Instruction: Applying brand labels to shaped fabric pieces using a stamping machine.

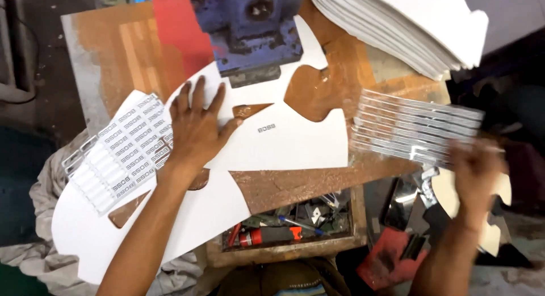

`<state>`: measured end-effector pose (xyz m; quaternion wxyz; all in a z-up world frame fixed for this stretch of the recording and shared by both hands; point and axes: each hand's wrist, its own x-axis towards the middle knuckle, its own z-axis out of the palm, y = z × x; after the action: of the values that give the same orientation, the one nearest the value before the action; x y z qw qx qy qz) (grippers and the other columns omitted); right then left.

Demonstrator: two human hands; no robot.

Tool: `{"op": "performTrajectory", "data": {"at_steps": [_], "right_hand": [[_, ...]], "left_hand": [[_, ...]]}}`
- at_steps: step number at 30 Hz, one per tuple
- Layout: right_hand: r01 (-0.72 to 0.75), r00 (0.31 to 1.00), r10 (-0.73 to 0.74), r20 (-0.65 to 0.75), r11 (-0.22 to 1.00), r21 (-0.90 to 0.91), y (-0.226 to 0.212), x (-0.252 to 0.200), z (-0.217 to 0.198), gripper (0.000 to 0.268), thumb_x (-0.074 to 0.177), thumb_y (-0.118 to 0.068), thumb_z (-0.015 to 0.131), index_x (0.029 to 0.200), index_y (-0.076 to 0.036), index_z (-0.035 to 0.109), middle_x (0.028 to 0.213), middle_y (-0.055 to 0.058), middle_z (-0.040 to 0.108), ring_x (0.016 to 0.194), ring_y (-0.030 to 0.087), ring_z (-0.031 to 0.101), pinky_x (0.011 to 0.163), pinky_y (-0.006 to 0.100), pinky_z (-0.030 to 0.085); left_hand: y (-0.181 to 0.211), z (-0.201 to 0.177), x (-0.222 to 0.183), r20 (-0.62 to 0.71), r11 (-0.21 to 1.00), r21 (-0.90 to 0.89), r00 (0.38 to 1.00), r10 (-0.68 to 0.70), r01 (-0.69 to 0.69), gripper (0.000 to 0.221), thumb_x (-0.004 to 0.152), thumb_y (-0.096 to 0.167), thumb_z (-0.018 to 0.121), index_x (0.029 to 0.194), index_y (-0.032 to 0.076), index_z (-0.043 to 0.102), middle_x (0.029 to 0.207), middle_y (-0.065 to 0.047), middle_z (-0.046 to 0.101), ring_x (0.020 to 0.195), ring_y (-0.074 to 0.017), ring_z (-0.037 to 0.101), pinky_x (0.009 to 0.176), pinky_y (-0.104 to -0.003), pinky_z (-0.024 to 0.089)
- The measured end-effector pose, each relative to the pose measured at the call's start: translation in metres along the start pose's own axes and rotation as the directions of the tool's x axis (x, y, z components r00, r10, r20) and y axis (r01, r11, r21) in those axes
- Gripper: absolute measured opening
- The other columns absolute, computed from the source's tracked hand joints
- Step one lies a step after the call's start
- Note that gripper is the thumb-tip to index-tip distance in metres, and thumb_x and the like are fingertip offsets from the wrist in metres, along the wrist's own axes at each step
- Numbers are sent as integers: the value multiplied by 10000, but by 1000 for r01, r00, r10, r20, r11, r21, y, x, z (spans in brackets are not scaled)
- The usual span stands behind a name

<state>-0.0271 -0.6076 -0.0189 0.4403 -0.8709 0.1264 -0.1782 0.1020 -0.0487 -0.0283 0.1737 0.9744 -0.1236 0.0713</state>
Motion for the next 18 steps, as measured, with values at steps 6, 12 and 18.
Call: {"op": "performTrajectory", "data": {"at_steps": [6,12,18], "right_hand": [[114,993,-97,-64,909,400,-112,-14,23,81,1147,-29,592,1226,-31,576,1077,31,651,878,105,615,754,249,526],[-145,866,-132,482,856,496,-169,-6,182,492,976,-52,676,1433,-14,496,1181,92,684,865,159,686,720,310,586],[-258,824,21,566,903,343,-176,37,237,397,1018,-71,606,1393,20,513,969,147,731,647,174,701,493,266,581]], "left_hand": [[-4,7,-13,24,999,15,999,49,-49,713,976,529,605,1559,145,459,1653,-207,229,1505,-503,149,1171,-689,171],[-6,19,-28,-103,985,57,980,170,-164,676,1083,458,514,1656,157,320,1728,-143,187,1582,-436,80,1260,-663,111],[-6,16,-27,-117,985,37,978,172,-169,717,1107,410,501,1647,27,227,1674,-162,329,1590,-403,116,1260,-645,90]]}}
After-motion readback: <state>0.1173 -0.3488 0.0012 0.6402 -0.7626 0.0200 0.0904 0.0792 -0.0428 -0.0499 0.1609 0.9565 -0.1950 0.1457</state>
